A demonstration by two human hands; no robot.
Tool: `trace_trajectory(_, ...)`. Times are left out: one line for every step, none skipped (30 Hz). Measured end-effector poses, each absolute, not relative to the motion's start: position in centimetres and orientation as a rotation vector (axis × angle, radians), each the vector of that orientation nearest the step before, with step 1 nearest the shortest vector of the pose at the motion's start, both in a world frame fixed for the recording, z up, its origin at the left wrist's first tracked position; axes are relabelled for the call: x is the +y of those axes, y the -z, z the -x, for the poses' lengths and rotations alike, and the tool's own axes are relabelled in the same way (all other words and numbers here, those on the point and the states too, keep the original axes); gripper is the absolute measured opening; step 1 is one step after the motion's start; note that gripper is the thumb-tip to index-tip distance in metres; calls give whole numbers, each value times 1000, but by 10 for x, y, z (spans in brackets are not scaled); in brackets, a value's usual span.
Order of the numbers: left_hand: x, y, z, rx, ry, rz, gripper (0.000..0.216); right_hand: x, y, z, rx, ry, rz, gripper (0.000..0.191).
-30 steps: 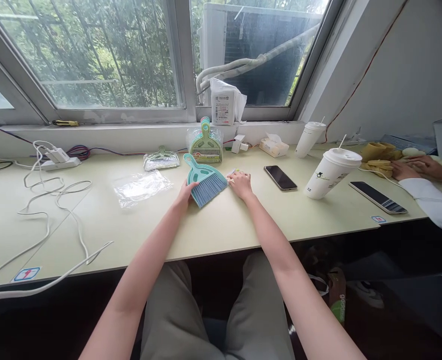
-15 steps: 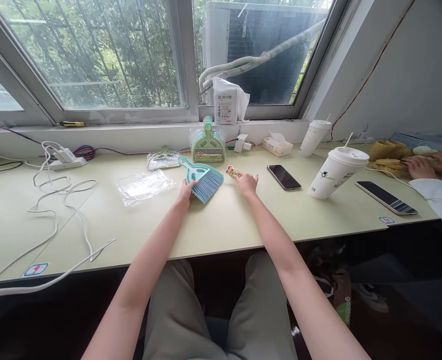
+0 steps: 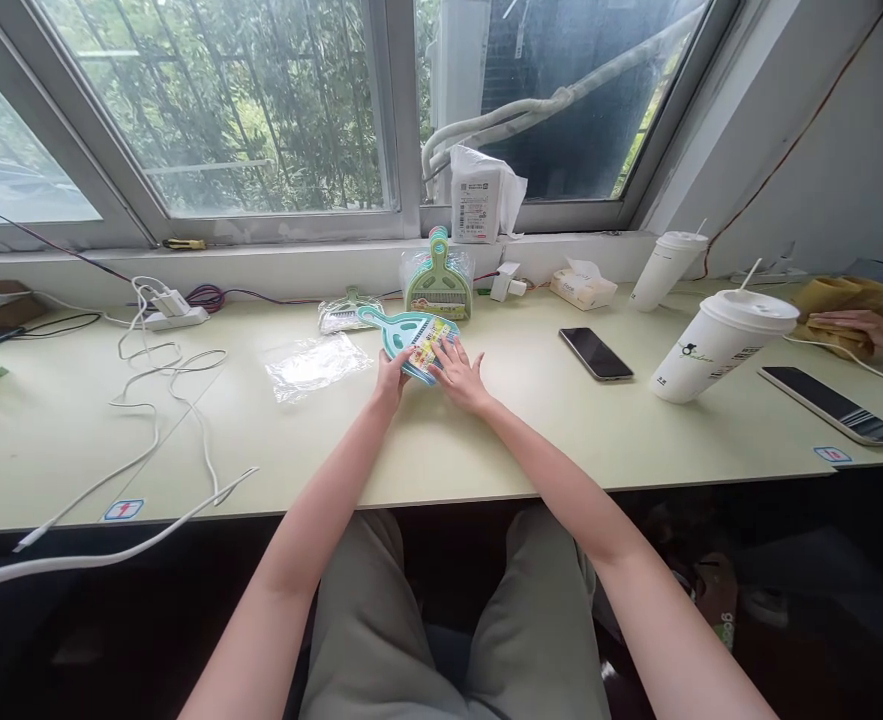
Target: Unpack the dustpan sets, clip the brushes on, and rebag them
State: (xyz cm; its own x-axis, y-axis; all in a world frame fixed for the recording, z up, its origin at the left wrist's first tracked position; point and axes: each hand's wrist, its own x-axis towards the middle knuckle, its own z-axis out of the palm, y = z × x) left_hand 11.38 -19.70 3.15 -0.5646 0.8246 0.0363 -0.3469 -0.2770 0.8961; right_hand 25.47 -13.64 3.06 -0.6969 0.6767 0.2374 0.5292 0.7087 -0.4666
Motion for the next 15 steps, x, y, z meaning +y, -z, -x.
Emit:
trace_trajectory(-197,-32,-113,1165,-1933,-654,44,-137,-31,-255,-2517,-486,943,61)
trace_trajectory(-197,-32,-113,1157,-1942,-648,45,-138,-32,-255,-2510,-445,948,60)
trace_trajectory(-198,-32,-113,1146,-1950,-647,46,-138,-33,-256,-2500,-398,950,59)
trace_trajectory(-198,-33,-113,1134,-1957,-648,47,-138,-34,-257,-2489,-350,948,58)
trace_trajectory(-199,-34,-114,1122,-1961,-654,47,-138,-34,-257,-2479,-308,944,56)
trace_trajectory(-200,-35,-114,1109,-1960,-667,47,-138,-35,-258,-2471,-276,937,55)
trace_trajectory(-200,-36,-114,1100,-1956,-684,47,-138,-35,-258,-2468,-254,931,55)
trace_trajectory(-201,-37,-115,1095,-1951,-702,46,-138,-34,-259,-2466,-239,927,54)
trace_trajectory(-202,-37,-115,1092,-1948,-720,45,-138,-34,-259,-2467,-230,924,54)
trace_trajectory(-202,-38,-115,1090,-1946,-736,45,-138,-34,-259,-2470,-223,921,53)
trace_trajectory(-202,-38,-115,1090,-1947,-746,45,-137,-33,-259,-2471,-218,919,53)
trace_trajectory(-202,-37,-115,1095,-1949,-750,45,-137,-32,-259,-2471,-214,916,53)
trace_trajectory(-202,-37,-115,1104,-1953,-745,46,-138,-32,-258,-2470,-213,910,53)
trace_trajectory(-201,-36,-115,1117,-1956,-734,46,-138,-32,-258,-2466,-217,903,53)
trace_trajectory(-201,-35,-115,1134,-1959,-719,47,-138,-32,-258,-2459,-227,896,53)
